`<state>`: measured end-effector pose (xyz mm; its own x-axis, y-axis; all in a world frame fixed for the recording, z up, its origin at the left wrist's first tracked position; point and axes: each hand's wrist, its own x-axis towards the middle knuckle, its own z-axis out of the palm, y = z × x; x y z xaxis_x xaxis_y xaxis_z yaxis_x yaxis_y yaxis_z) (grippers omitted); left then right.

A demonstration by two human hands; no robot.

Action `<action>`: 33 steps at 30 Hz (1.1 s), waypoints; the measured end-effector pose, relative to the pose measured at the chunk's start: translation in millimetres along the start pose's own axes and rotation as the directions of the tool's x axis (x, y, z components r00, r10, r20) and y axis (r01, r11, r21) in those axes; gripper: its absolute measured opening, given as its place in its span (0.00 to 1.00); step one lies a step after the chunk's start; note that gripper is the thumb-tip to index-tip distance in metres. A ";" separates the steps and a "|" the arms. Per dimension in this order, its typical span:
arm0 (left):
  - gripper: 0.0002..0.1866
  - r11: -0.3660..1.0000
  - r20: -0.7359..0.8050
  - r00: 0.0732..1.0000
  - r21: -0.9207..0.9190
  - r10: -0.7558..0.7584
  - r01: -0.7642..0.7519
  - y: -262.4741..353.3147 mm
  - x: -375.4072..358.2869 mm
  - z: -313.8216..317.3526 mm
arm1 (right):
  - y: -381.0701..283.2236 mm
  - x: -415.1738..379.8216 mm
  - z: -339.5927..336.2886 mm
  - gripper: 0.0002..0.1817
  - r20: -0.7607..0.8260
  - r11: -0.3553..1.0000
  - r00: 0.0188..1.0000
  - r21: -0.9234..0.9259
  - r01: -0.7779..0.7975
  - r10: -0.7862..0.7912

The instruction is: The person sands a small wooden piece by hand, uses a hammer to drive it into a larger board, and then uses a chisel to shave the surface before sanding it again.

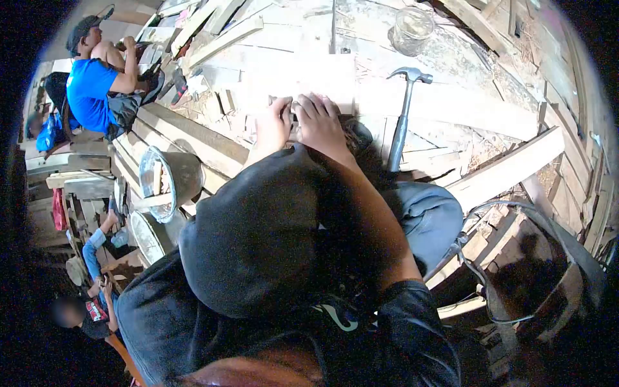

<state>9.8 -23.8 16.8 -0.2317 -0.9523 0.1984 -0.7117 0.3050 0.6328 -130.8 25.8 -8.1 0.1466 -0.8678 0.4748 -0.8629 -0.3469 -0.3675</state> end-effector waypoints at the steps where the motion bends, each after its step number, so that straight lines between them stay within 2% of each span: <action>1: 0.12 0.992 -0.045 0.993 0.066 0.107 -0.104 7.3 8.8 -1.0 | -5.8 3.5 -7.7 0.29 -0.058 0.997 0.998 0.077 -0.017 0.022; 2: 0.12 0.971 -0.080 0.974 0.137 0.210 -0.198 12.1 15.9 -3.3 | -7.0 1.4 -6.7 0.28 -0.042 0.997 0.999 0.072 -0.025 0.028; 5: 0.13 0.952 -0.085 0.956 0.152 0.279 -0.265 3.5 19.2 -2.2 | -7.3 0.1 -9.6 0.27 -0.007 0.996 0.999 0.085 -0.036 0.036; 8: 0.13 0.982 0.015 0.994 0.156 0.106 -0.107 6.0 -2.3 -12.2 | -1.1 0.1 -6.5 0.27 -0.006 0.995 1.000 0.096 -0.008 0.009; 9: 0.14 0.996 -0.008 0.998 0.058 0.069 -0.068 10.5 -1.6 -10.9 | 0.6 -3.6 1.9 0.25 -0.025 0.992 1.000 0.126 -0.007 0.010; 12: 0.15 0.965 -0.064 0.971 0.142 0.230 -0.220 6.0 20.4 1.2 | -3.5 -2.7 5.2 0.24 0.019 0.998 0.999 0.059 -0.037 0.036; 13: 0.15 0.945 -0.025 0.974 0.249 0.227 -0.214 14.7 21.9 -4.1 | -5.0 -2.0 -2.9 0.23 -0.010 0.994 0.999 0.100 -0.035 0.036; 16: 0.14 0.976 -0.010 0.993 0.181 0.121 -0.118 2.8 0.1 -6.8 | -2.3 -0.9 -5.6 0.23 0.000 0.998 1.000 0.059 -0.002 0.002; 17: 0.14 0.986 -0.019 0.994 0.136 0.104 -0.101 -2.0 -2.6 -5.7 | -1.3 -0.4 -4.2 0.23 -0.049 0.992 0.999 0.124 -0.006 0.012; 21: 0.14 0.966 -0.018 0.983 0.191 0.180 -0.174 12.2 21.2 -3.1 | -7.0 -0.9 -5.0 0.27 -0.019 0.993 0.999 0.111 -0.041 0.043; 24: 0.14 0.981 -0.038 0.994 0.168 0.104 -0.096 3.0 -5.2 -9.7 | -2.5 -2.5 -1.0 0.29 0.066 0.993 0.997 0.109 -0.049 0.042; 25: 0.14 0.982 -0.046 0.990 0.141 0.137 -0.129 -2.4 -12.1 -16.8 | -1.3 -3.6 -1.1 0.29 0.057 0.989 0.998 0.141 -0.044 0.037; 26: 0.09 0.981 0.030 0.992 0.154 0.119 -0.122 -4.6 -11.1 -29.3 | 0.3 -2.3 -1.6 0.29 -0.017 0.984 1.000 0.179 -0.018 0.021; 28: 0.11 0.989 0.060 0.990 -0.072 -0.129 0.133 6.3 -7.6 -44.6 | -3.6 -1.6 -2.4 0.27 -0.002 0.976 0.998 0.208 -0.067 0.069; 30: 0.15 0.925 0.084 0.988 -0.349 -0.128 0.149 27.0 8.2 -58.8 | -8.6 1.9 -5.6 0.24 -0.051 0.924 0.985 0.359 -0.135 0.164; 31: 0.19 0.845 0.106 0.989 -0.514 -0.106 0.146 37.3 12.1 -61.2 | -8.6 7.3 -10.9 0.22 -0.073 0.891 0.975 0.424 -0.161 0.212; 33: 0.19 0.736 0.193 0.965 -0.625 -0.178 0.261 47.7 17.7 -65.5 | -7.0 18.5 -25.5 0.20 -0.208 0.832 0.933 0.536 -0.142 0.293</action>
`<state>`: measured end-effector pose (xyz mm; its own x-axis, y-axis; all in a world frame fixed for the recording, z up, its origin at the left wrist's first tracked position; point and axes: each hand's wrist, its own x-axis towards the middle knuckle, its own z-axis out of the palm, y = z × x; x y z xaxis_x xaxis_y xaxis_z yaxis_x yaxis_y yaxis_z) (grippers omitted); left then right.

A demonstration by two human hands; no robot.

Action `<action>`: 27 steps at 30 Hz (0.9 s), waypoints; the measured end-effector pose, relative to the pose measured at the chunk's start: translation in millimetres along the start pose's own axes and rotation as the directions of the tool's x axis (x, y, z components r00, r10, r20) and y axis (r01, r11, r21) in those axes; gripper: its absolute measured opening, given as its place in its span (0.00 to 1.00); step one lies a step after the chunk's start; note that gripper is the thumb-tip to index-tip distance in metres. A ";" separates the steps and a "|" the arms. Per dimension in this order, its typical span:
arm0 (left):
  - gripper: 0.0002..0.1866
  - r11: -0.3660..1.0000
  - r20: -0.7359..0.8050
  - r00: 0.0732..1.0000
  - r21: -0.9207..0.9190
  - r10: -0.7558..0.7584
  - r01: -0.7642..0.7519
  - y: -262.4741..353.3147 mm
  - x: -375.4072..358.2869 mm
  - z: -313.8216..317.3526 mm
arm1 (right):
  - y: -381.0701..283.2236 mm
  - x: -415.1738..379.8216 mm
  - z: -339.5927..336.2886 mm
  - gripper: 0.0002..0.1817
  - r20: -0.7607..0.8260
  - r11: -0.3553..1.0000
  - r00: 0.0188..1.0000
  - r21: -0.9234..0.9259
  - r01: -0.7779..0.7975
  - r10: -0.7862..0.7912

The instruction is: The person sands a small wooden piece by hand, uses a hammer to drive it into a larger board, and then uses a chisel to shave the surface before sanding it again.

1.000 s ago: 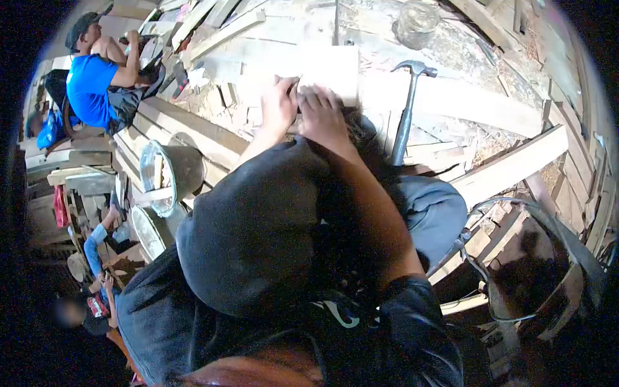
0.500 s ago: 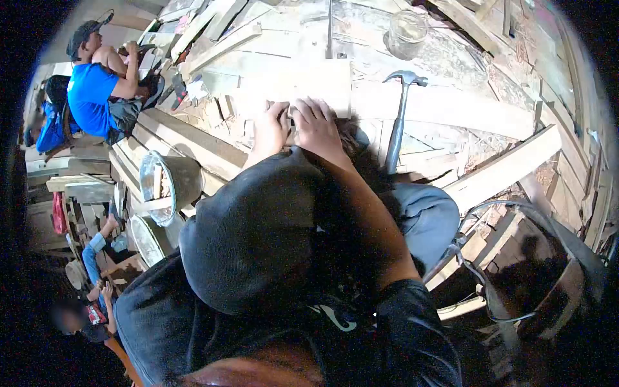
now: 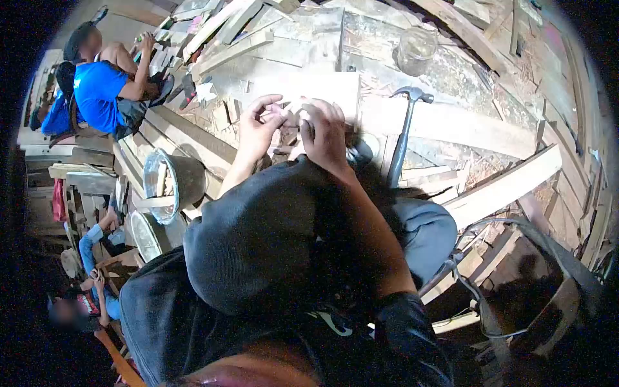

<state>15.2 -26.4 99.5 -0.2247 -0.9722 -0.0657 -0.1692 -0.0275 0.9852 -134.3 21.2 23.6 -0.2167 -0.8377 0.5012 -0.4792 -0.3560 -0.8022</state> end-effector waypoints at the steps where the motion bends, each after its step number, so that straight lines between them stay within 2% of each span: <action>1: 0.19 0.995 0.021 0.998 -0.080 -0.060 0.061 7.4 -0.2 3.9 | -7.2 6.2 -6.7 0.19 -0.079 0.998 0.997 0.064 -0.008 0.013; 2: 0.21 0.998 -0.023 0.998 0.009 -0.055 0.055 16.2 0.6 8.9 | -14.1 11.8 -12.9 0.19 0.023 0.900 0.953 0.323 -0.292 0.301; 5: 0.21 0.998 0.033 0.997 0.003 0.069 -0.069 28.1 -2.4 18.1 | -22.4 21.2 -27.4 0.20 0.120 0.682 0.905 0.620 -0.389 0.407; 6: 0.21 0.990 0.054 0.995 -0.114 0.087 -0.080 24.0 -1.3 19.1 | -18.2 19.0 -26.0 0.17 0.103 0.684 0.907 0.624 -0.378 0.407; 9: 0.18 0.984 0.043 0.989 -0.113 0.144 -0.139 24.7 -3.1 18.7 | -14.6 17.6 -27.6 0.13 0.071 0.683 0.897 0.623 -0.382 0.437; 10: 0.17 0.981 0.038 0.985 -0.110 0.166 -0.161 25.8 -3.4 17.5 | -20.4 19.1 -34.5 0.09 0.016 0.730 0.920 0.602 -0.322 0.392; 13: 0.14 0.979 -0.084 0.996 -0.199 0.031 -0.047 27.8 -3.1 6.8 | -23.3 20.6 -38.3 0.09 -0.024 0.675 0.908 0.678 -0.293 0.418; 14: 0.11 0.977 -0.117 0.993 -0.211 -0.013 -0.012 28.2 -1.6 6.6 | -17.0 19.4 -36.5 0.09 -0.073 0.765 0.924 0.588 -0.263 0.375; 15: 0.09 0.975 -0.150 0.987 -0.222 -0.057 0.022 28.7 -0.1 6.6 | -21.3 20.7 -38.6 0.09 -0.069 0.747 0.921 0.610 -0.265 0.383; 17: 0.10 0.966 -0.035 0.998 -0.258 -0.044 0.034 31.2 -1.7 11.6 | -31.5 23.1 -42.8 0.10 -0.059 0.708 0.916 0.655 -0.265 0.397; 18: 0.11 0.985 0.005 0.999 -0.170 -0.041 0.042 32.6 -3.3 13.7 | -27.4 22.3 -39.6 0.10 -0.085 0.748 0.926 0.618 -0.242 0.369; 20: 0.10 0.992 0.060 0.998 -0.127 0.001 0.007 37.3 -8.9 23.5 | -16.5 17.3 -31.1 0.10 -0.133 0.820 0.940 0.537 -0.199 0.314; 21: 0.10 0.994 0.090 0.996 -0.108 0.021 -0.011 39.7 -10.3 27.1 | -18.9 17.0 -31.9 0.10 -0.120 0.810 0.937 0.546 -0.215 0.329; 22: 0.10 0.986 0.085 0.996 -0.167 0.009 0.005 34.8 -9.9 27.3 | -21.8 17.6 -33.6 0.10 -0.109 0.801 0.933 0.554 -0.229 0.342; 24: 0.10 0.986 0.061 0.998 -0.166 0.009 0.001 31.9 -8.2 24.0 | -25.1 20.5 -34.1 0.10 -0.122 0.769 0.929 0.604 -0.211 0.351; 27: 0.11 0.989 0.019 0.999 -0.146 0.026 -0.023 31.0 -5.5 20.3 | -29.8 23.8 -46.2 0.10 -0.159 0.789 0.907 0.566 -0.240 0.390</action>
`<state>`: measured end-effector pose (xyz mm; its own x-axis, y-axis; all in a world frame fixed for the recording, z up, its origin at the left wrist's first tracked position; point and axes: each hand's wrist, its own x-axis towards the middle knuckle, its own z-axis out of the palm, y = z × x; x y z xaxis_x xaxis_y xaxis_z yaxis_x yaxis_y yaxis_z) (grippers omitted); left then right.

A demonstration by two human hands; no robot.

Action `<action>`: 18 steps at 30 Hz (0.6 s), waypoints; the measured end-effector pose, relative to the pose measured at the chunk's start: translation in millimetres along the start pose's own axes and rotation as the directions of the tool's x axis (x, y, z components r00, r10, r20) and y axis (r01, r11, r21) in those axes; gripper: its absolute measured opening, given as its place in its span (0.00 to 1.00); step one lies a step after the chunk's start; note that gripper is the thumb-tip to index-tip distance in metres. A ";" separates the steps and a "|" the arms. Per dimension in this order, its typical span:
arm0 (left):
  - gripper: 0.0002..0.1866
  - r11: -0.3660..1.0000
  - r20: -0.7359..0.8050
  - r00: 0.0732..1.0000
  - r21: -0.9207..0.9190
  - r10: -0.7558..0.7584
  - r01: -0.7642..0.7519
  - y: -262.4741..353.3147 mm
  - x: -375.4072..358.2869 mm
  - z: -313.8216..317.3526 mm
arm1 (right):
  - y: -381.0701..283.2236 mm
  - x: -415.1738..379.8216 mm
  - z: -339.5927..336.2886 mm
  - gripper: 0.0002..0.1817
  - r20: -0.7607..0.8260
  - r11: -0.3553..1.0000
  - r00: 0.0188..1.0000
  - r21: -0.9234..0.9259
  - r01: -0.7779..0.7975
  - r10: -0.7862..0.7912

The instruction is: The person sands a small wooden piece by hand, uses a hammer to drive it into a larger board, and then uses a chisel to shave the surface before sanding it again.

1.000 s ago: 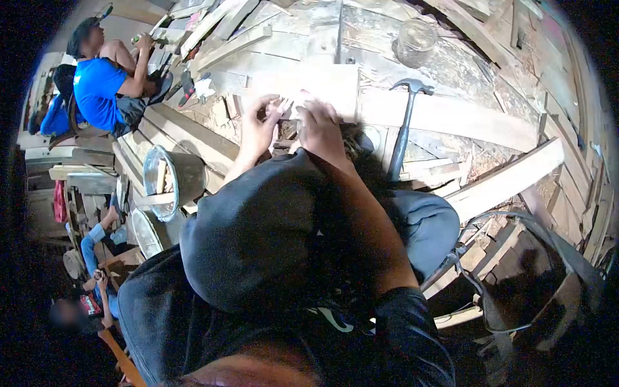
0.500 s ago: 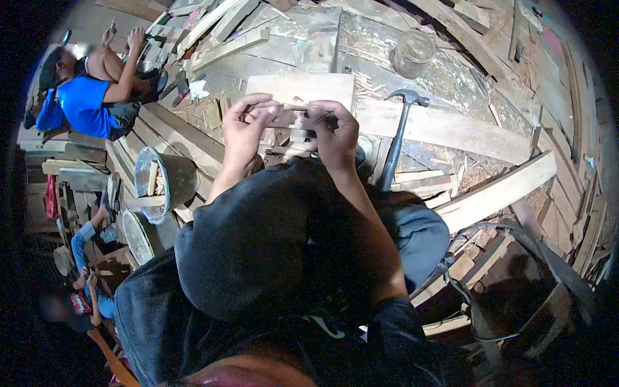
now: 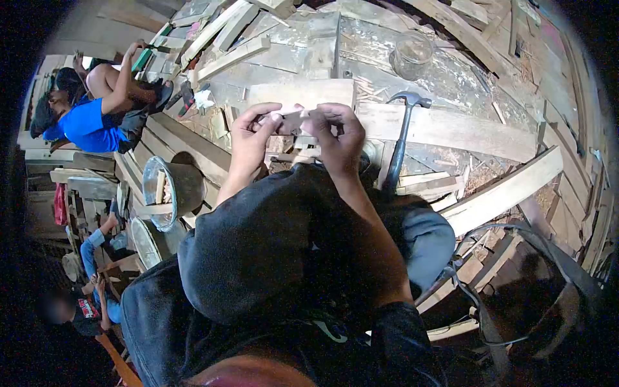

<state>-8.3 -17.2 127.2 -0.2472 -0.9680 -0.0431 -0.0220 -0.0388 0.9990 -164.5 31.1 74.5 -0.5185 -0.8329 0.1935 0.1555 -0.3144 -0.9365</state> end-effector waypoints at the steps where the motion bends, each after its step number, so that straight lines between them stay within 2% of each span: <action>1: 0.11 0.999 -0.003 1.000 0.037 0.009 -0.009 -5.2 0.4 -6.9 | 1.4 1.3 0.1 0.10 -0.016 0.999 1.000 0.041 0.017 -0.016; 4: 0.12 0.997 -0.019 0.999 0.066 -0.028 0.029 0.8 -3.0 -6.2 | 0.6 0.5 2.3 0.10 -0.012 0.998 1.000 -0.057 0.017 -0.017; 8: 0.13 0.999 0.032 0.999 0.014 0.037 -0.037 -0.5 -4.4 -1.1 | 3.6 -4.4 0.5 0.12 0.129 0.987 0.979 -0.032 -0.158 0.160; 9: 0.13 0.998 0.052 0.997 0.028 0.055 -0.057 2.6 -5.3 0.9 | -0.7 -3.6 4.0 0.12 0.123 0.989 0.985 0.065 -0.129 0.120; 11: 0.13 0.994 0.086 0.992 0.049 0.094 -0.099 -2.4 -4.9 -1.1 | -4.5 -3.0 3.5 0.12 0.124 0.993 0.988 0.068 -0.097 0.088; 14: 0.12 0.996 0.098 0.994 0.070 0.044 -0.051 -0.5 -7.8 0.9 | -0.7 -3.1 1.2 0.13 0.137 0.993 0.988 0.085 -0.085 0.073; 15: 0.12 0.980 0.092 0.993 0.177 0.075 -0.090 4.2 -8.6 3.6 | -1.1 -3.0 0.7 0.13 0.143 0.992 0.987 0.092 -0.088 0.074; 18: 0.11 0.994 0.066 0.996 0.079 0.064 -0.069 -5.3 -8.0 2.6 | -4.5 -2.9 1.1 0.13 0.142 0.989 0.989 0.132 -0.067 0.047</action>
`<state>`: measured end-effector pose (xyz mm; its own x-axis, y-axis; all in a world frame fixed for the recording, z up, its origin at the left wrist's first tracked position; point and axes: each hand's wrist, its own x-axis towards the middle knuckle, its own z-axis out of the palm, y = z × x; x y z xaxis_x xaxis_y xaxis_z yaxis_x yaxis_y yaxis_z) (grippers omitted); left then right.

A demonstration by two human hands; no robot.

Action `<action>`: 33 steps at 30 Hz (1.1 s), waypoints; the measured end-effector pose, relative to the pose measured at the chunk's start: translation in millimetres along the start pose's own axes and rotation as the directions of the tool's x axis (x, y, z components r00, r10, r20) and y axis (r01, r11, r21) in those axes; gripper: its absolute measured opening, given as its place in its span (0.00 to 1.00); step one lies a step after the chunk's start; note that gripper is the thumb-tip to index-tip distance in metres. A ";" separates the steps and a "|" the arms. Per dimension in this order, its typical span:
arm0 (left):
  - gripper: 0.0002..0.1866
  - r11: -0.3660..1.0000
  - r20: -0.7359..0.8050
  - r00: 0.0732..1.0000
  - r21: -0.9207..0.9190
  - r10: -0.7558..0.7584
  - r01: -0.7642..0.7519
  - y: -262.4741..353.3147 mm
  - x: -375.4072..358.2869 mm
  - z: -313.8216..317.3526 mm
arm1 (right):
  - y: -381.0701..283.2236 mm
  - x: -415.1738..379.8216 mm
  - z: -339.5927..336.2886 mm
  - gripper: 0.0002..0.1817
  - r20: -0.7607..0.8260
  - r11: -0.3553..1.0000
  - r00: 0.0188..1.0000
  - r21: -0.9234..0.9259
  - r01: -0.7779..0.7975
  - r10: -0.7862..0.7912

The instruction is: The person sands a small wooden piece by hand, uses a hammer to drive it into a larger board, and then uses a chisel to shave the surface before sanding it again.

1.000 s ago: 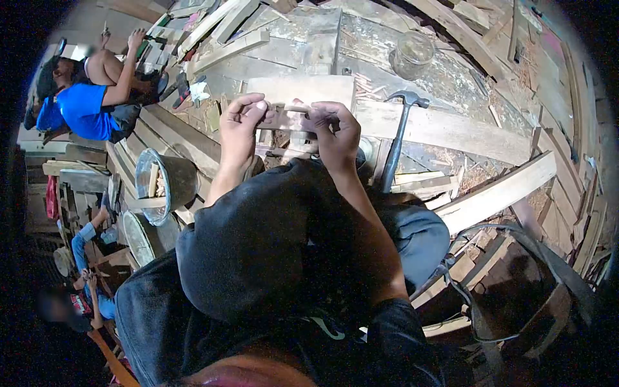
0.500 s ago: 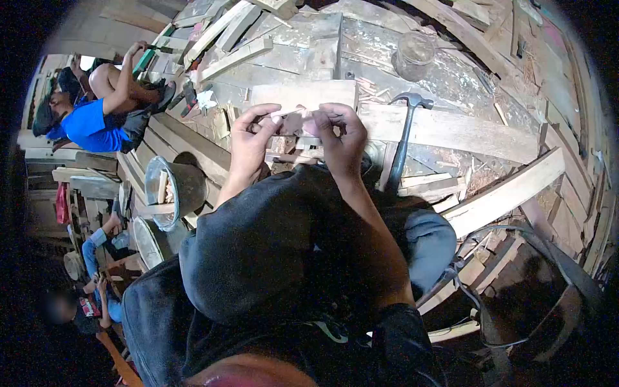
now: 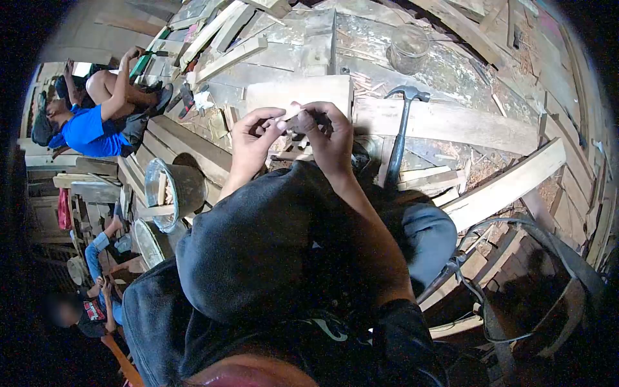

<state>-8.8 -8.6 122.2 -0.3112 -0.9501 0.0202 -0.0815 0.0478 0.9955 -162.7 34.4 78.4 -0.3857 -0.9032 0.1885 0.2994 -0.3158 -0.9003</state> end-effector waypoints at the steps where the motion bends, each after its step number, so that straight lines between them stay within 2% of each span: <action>1: 0.11 1.000 -0.010 1.000 0.007 0.001 -0.001 -0.8 -0.4 0.5 | 0.4 -0.3 0.4 0.13 -0.007 1.000 1.000 -0.009 0.003 -0.003; 3: 0.10 1.000 -0.030 1.000 0.020 0.005 -0.005 -0.5 -1.2 2.6 | 2.1 -0.1 1.2 0.14 -0.018 1.000 1.000 -0.026 0.010 -0.011; 6: 0.10 0.988 -0.049 0.997 0.147 0.058 -0.050 6.8 -3.7 6.3 | 5.4 -0.5 1.9 0.15 -0.026 0.997 0.997 -0.026 0.066 -0.067; 9: 0.10 0.981 -0.014 0.996 0.171 0.092 -0.088 8.8 -4.1 7.5 | 9.3 -2.1 5.8 0.15 -0.067 0.994 0.992 0.027 0.104 -0.102; 13: 0.11 0.955 0.012 0.993 0.270 0.120 -0.118 6.5 -4.1 5.6 | 8.6 -2.6 5.3 0.14 -0.092 0.994 0.990 -0.009 0.109 -0.109; 16: 0.12 0.966 0.006 0.996 0.241 0.093 -0.092 9.6 -5.4 8.1 | 9.9 -2.5 3.4 0.14 -0.070 0.993 0.991 -0.023 0.114 -0.115; 17: 0.13 0.965 0.037 0.985 0.199 0.169 -0.173 3.8 -4.6 6.9 | 9.6 -2.3 3.6 0.14 -0.070 0.993 0.990 -0.019 0.120 -0.121; 21: 0.11 0.987 0.047 0.997 0.145 0.068 -0.075 5.1 -5.8 10.2 | 10.8 -1.4 3.7 0.12 -0.063 0.992 0.990 0.013 0.127 -0.126; 23: 0.11 0.974 0.024 0.999 0.225 0.034 -0.039 -9.4 -5.4 5.9 | 17.6 -1.6 2.1 0.12 -0.046 0.977 0.992 -0.186 0.103 -0.114; 24: 0.10 0.965 0.011 1.000 0.263 0.018 -0.020 -19.8 -4.6 2.7 | 21.3 -1.4 0.2 0.12 -0.038 0.955 0.994 -0.283 0.091 -0.106; 25: 0.09 0.830 0.018 0.976 0.522 0.218 -0.195 -32.0 -0.3 -3.0 | 22.8 -0.8 -4.2 0.17 0.061 0.801 0.978 -0.564 0.199 -0.199; 26: 0.09 0.784 -0.014 0.965 0.586 0.263 -0.205 -44.2 1.2 -7.8 | 24.6 -1.8 -6.5 0.18 0.150 0.725 0.965 -0.637 0.261 -0.215; 28: 0.08 0.675 -0.063 0.932 0.707 0.357 -0.211 -65.5 5.1 -16.5 | 29.3 -2.1 -5.5 0.21 0.330 0.547 0.918 -0.738 0.396 -0.219; 29: 0.08 0.657 -0.138 0.937 0.745 0.321 -0.116 -78.7 7.6 -17.7 | 40.2 -5.3 -3.4 0.23 0.353 0.600 0.916 -0.697 0.393 -0.189; 32: 0.08 0.627 -0.122 0.952 0.774 0.281 -0.086 -95.2 14.7 -16.5 | 72.8 -18.4 -0.9 0.25 0.405 0.457 0.903 -0.783 0.423 -0.143; 33: 0.10 0.688 -0.146 0.929 0.712 0.339 -0.140 -99.6 16.1 -12.5 | 72.9 -20.3 -1.9 0.26 0.450 0.369 0.890 -0.818 0.442 -0.070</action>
<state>6.2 -32.6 24.5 -0.1789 -0.9118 0.3697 -0.6865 0.3849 0.6169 -134.7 30.3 8.2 0.0280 -0.9129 0.4073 -0.7737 -0.2778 -0.5694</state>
